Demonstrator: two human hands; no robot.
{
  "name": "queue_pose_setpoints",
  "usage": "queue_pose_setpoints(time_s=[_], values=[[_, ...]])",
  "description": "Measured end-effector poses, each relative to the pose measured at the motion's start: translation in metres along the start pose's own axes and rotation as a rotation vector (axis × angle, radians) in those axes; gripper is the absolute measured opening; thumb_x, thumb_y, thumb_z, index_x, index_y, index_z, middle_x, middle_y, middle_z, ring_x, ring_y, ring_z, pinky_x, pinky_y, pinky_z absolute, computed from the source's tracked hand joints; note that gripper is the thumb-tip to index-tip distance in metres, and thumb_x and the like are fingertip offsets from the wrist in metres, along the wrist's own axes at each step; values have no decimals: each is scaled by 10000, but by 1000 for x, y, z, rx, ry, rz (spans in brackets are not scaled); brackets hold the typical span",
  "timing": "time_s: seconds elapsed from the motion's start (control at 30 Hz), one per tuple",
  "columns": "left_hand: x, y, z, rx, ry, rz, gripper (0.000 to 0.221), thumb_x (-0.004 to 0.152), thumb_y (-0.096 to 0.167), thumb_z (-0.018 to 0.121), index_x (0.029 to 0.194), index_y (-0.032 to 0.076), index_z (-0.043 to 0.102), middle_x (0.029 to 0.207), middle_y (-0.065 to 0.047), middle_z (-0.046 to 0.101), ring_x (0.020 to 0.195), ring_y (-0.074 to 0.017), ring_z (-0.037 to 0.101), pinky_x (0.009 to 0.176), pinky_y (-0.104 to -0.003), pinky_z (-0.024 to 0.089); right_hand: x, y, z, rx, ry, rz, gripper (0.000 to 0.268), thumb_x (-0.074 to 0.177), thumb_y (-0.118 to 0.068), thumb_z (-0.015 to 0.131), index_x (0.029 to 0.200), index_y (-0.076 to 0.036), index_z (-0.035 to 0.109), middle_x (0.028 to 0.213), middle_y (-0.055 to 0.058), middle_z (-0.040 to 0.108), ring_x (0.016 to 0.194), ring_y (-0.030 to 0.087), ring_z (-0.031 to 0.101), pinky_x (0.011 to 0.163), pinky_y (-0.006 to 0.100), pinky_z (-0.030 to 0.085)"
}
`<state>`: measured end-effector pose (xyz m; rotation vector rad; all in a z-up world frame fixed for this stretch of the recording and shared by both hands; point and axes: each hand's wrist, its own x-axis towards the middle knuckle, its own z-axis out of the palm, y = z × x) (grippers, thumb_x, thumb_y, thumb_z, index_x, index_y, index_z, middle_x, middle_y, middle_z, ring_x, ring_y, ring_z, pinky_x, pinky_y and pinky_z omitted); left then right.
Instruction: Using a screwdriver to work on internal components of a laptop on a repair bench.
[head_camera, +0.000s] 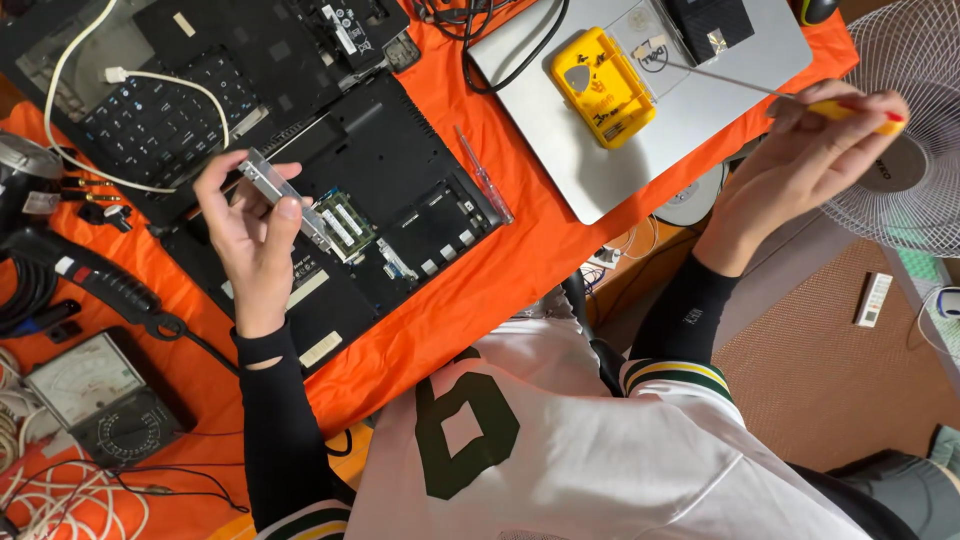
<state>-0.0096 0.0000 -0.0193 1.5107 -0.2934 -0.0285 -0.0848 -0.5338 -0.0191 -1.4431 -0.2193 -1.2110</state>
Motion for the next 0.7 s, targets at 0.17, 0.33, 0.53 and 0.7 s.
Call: queue_pose_setpoints(time_s=[0.17,0.33,0.53,0.7], values=[[-1,-2,-1,-23,13,-11,544,1134,195,711,1512,103,330,1340,-205,605,1058,-145,568,1043,-338,590,-25,10,-14,22,104,200,204,1269,-261,467,1208,-67,453,877,134,522,709,148,412,625,264,325],[-2,-2,-1,-28,15,-13,553,1138,198,717,1516,105,325,1317,-202,590,1125,-157,564,1045,-339,592,-21,1,-3,24,128,235,211,1238,-266,473,1208,-58,457,902,126,529,725,139,435,619,262,357],[-5,-3,-3,-22,32,-12,556,1138,208,718,1514,103,322,1330,-211,588,1162,-163,556,1055,-342,599,-23,1,4,-77,77,257,224,1268,-285,478,1215,-68,455,878,108,516,718,155,458,624,277,366],[-5,-3,-3,-12,24,-12,552,1136,206,719,1510,103,327,1334,-213,588,1146,-160,546,1045,-337,583,-20,1,8,-98,57,272,235,1257,-299,489,1218,-70,451,900,106,536,716,156,466,610,268,359]])
